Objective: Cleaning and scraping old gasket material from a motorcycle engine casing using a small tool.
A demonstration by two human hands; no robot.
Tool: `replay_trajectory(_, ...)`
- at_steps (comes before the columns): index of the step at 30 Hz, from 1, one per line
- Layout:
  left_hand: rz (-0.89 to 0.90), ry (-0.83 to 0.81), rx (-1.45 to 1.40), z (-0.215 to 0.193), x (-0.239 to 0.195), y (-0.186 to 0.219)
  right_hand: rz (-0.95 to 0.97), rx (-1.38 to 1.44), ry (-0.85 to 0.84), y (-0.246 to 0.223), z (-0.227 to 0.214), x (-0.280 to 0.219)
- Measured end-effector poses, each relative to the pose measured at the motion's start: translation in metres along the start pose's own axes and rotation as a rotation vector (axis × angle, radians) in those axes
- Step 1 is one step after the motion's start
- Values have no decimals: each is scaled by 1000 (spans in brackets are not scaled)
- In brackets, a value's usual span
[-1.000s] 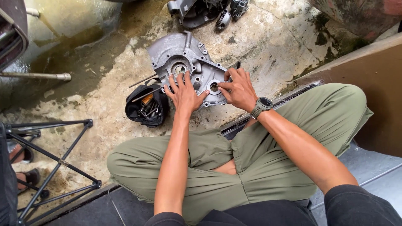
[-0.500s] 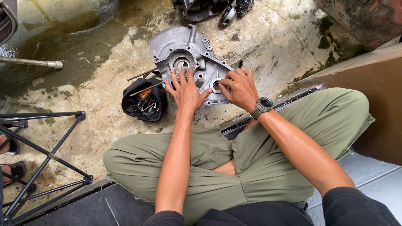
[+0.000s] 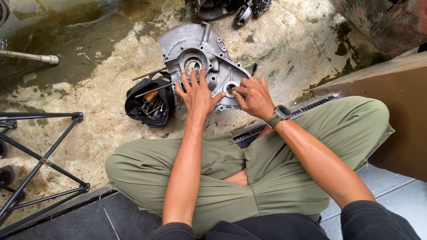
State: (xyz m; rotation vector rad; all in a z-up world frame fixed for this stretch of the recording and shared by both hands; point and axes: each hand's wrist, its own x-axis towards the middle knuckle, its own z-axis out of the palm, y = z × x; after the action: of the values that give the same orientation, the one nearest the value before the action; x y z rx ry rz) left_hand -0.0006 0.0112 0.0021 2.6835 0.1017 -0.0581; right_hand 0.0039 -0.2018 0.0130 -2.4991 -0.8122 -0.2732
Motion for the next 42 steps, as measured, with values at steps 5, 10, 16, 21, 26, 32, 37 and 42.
replay_trajectory(5,6,14,14,4,1,-2,6,-6,4,-1,0,0)
replay_trajectory(10,2,3,12,1,-1,-1,9,-3,6,2,-1,-2)
replay_trajectory(16,-10,-20,3,-3,-2,2,-5,-10,23,2,2,-3)
replay_trajectory(21,-11,-14,2,-3,-2,2,6,-20,38,0,1,-3)
replay_trajectory(26,-18,-21,4,-5,-2,2,-6,-20,47,2,7,-5)
replay_trajectory(32,-7,-8,5,-2,-2,1,-14,-33,54,-1,5,-6)
replay_trajectory(37,-11,-9,-7,-4,-3,2,-2,-59,68,-2,7,-7)
replay_trajectory(42,-3,0,3,-1,-2,0,11,-17,54,-4,2,-4)
